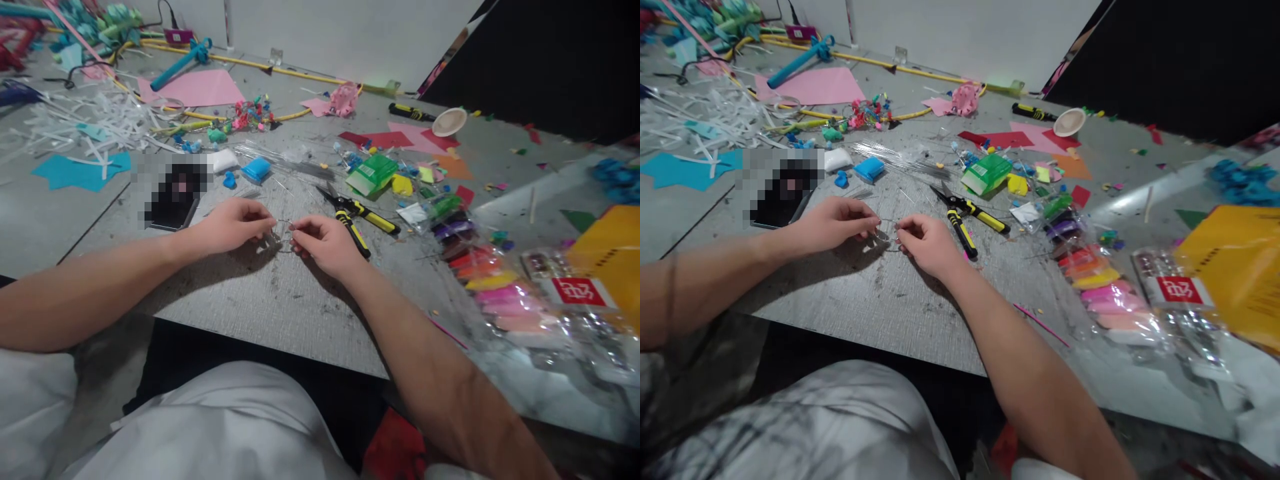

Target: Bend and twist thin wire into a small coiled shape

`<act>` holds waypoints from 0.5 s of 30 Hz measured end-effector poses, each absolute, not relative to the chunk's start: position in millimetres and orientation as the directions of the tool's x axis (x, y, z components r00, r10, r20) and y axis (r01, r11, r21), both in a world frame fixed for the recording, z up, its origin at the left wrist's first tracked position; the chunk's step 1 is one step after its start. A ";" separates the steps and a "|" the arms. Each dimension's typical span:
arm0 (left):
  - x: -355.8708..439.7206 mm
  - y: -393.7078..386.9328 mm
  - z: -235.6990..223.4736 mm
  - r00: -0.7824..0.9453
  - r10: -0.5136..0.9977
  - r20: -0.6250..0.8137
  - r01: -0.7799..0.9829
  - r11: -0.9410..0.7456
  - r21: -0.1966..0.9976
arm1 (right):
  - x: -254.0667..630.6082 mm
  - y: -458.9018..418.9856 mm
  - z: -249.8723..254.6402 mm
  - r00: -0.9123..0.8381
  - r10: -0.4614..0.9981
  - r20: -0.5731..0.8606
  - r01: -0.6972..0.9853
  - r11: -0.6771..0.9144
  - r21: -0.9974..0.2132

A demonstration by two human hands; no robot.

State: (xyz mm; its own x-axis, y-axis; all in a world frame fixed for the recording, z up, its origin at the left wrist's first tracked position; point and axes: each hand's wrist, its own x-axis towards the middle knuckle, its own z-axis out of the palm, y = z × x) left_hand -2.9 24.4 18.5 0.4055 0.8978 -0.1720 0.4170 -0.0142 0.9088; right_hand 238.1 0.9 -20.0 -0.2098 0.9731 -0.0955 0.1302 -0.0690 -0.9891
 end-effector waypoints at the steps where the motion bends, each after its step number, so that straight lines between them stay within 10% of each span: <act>1: -2.6 25.3 19.4 0.386 0.908 -0.164 0.408 -0.009 0.913 | 238.6 1.1 -20.6 -0.211 0.973 -0.090 0.137 -0.062 -0.989; 6: -10.2 41.1 19.1 0.238 0.971 -0.010 0.481 -0.109 0.870 | 240.7 1.6 -24.6 -0.205 0.977 -0.059 0.227 -0.011 -0.974; 10: -25.5 54.4 20.3 0.314 0.925 0.217 0.830 -0.378 0.410 | 241.4 -0.3 -24.0 -0.195 0.980 -0.032 0.359 0.041 -0.933; 15: -36.5 60.4 19.4 0.300 0.949 0.094 0.949 -0.308 0.074 | 240.6 -3.2 -15.9 -0.229 0.973 0.015 0.473 0.125 -0.872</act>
State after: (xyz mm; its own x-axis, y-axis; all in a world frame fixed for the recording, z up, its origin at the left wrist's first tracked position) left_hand -36.5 60.4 19.4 0.3004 0.9492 0.0936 0.9486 -0.3076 0.0740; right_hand 240.6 -3.2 -15.9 -0.2291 0.9733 0.0148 0.4733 0.1247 -0.8720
